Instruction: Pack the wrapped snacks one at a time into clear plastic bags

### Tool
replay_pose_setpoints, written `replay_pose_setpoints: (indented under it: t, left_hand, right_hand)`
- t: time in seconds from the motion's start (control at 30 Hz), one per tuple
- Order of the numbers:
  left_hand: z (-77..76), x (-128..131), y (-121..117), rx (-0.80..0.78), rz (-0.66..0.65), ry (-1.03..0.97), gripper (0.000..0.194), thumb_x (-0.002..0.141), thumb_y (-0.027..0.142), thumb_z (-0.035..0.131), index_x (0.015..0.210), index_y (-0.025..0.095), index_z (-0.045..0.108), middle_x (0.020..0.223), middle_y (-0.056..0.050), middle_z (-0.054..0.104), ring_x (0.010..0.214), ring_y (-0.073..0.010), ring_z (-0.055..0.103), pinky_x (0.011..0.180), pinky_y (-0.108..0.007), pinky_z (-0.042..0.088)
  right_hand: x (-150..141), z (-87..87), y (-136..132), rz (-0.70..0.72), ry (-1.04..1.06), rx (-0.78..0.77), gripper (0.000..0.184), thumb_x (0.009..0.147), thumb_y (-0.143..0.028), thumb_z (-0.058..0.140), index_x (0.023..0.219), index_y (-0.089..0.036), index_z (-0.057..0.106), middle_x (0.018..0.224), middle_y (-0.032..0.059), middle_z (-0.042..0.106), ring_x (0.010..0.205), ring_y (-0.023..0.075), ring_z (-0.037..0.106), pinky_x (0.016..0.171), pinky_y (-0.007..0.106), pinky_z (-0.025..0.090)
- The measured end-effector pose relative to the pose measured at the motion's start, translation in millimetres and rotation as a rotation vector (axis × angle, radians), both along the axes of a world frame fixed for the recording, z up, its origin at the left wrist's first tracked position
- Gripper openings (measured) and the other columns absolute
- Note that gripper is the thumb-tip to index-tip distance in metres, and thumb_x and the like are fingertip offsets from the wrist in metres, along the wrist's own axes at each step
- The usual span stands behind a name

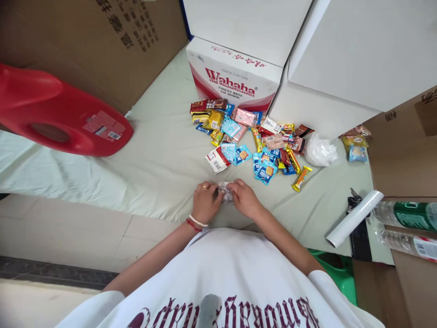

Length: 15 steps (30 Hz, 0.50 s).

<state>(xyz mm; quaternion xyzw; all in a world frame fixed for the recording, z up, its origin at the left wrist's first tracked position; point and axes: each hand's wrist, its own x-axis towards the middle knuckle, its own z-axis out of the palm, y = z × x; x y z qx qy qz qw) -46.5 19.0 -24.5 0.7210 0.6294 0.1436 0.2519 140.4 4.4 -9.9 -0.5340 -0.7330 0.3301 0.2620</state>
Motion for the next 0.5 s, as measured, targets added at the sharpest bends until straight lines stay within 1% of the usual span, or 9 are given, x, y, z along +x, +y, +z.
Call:
replay_pose_setpoints:
  t: [0.07, 0.17, 0.23, 0.27, 0.37, 0.43, 0.5]
  left_hand:
    - [3.1, 11.3, -0.1, -0.01, -0.016, -0.005, 0.019, 0.092, 0.036, 0.061, 0.097, 0.02, 0.07, 0.11, -0.013, 0.066, 0.108, -0.0334, 0.056, 0.086, -0.045, 0.045]
    - [12.3, 24.9, -3.5, 0.01, -0.013, -0.172, 0.011, 0.091, 0.031, 0.063, 0.089, 0.021, 0.061, 0.097, -0.008, 0.062, 0.094, -0.0258, 0.057, 0.079, -0.037, 0.045]
    - [20.2, 32.0, -8.1, 0.049, -0.021, -0.324, 0.014, 0.092, 0.033, 0.062, 0.085, 0.022, 0.055, 0.089, -0.005, 0.057, 0.084, -0.0213, 0.055, 0.074, -0.033, 0.044]
    - [24.3, 35.6, -10.7, 0.073, -0.02, -0.393, 0.018, 0.093, 0.036, 0.061, 0.084, 0.022, 0.053, 0.088, -0.004, 0.056, 0.082, -0.0204, 0.054, 0.073, -0.033, 0.044]
    - [34.4, 46.4, -17.3, 0.098, -0.023, -0.553, 0.028, 0.097, 0.047, 0.054, 0.085, 0.022, 0.052, 0.09, -0.006, 0.058, 0.087, -0.0214, 0.055, 0.08, -0.036, 0.046]
    - [37.7, 52.5, -19.9, 0.021, -0.041, -0.667, 0.031, 0.102, 0.049, 0.043, 0.091, 0.022, 0.055, 0.094, -0.007, 0.062, 0.092, -0.0221, 0.058, 0.087, -0.04, 0.048]
    - [37.8, 56.7, -20.5, -0.121, -0.047, -0.812, 0.035, 0.105, 0.05, 0.035, 0.103, 0.022, 0.056, 0.1, -0.008, 0.065, 0.094, -0.0212, 0.061, 0.087, -0.04, 0.05]
  right_hand:
    - [0.1, 3.9, -3.3, -0.033, 0.027, -0.01, 0.028, 0.1, -0.017, 0.044, 0.116, -0.021, 0.068, 0.101, 0.0087, 0.061, 0.09, 0.0209, 0.062, 0.082, 0.035, 0.052]
    - [0.8, 14.4, -13.8, -0.132, 0.111, -0.054, 0.027, 0.105, -0.032, 0.045, 0.116, -0.023, 0.068, 0.101, 0.008, 0.064, 0.092, 0.021, 0.064, 0.085, 0.037, 0.054]
    - [1.9, 22.6, -24.8, -0.197, 0.181, -0.102, 0.03, 0.104, -0.043, 0.048, 0.119, -0.024, 0.065, 0.106, 0.008, 0.065, 0.094, 0.0211, 0.065, 0.084, 0.036, 0.055]
    - [2.6, 26.1, -30.8, -0.218, 0.213, -0.121, 0.034, 0.103, -0.049, 0.051, 0.122, -0.024, 0.063, 0.109, 0.0086, 0.065, 0.097, 0.0216, 0.065, 0.085, 0.036, 0.056]
    - [6.3, 29.9, -46.1, -0.236, 0.271, -0.126, 0.048, 0.098, -0.059, 0.055, 0.131, -0.024, 0.057, 0.121, 0.0117, 0.062, 0.11, 0.0248, 0.063, 0.09, 0.039, 0.057]
    - [11.1, 26.4, -51.5, -0.24, 0.276, -0.105, 0.053, 0.098, -0.06, 0.052, 0.136, -0.023, 0.054, 0.126, 0.0136, 0.059, 0.116, 0.0266, 0.061, 0.094, 0.042, 0.056]
    - [17.8, 19.7, -53.2, -0.262, 0.26, -0.09, 0.056, 0.097, -0.059, 0.056, 0.139, -0.023, 0.052, 0.129, 0.0143, 0.059, 0.117, 0.0279, 0.06, 0.098, 0.045, 0.054]
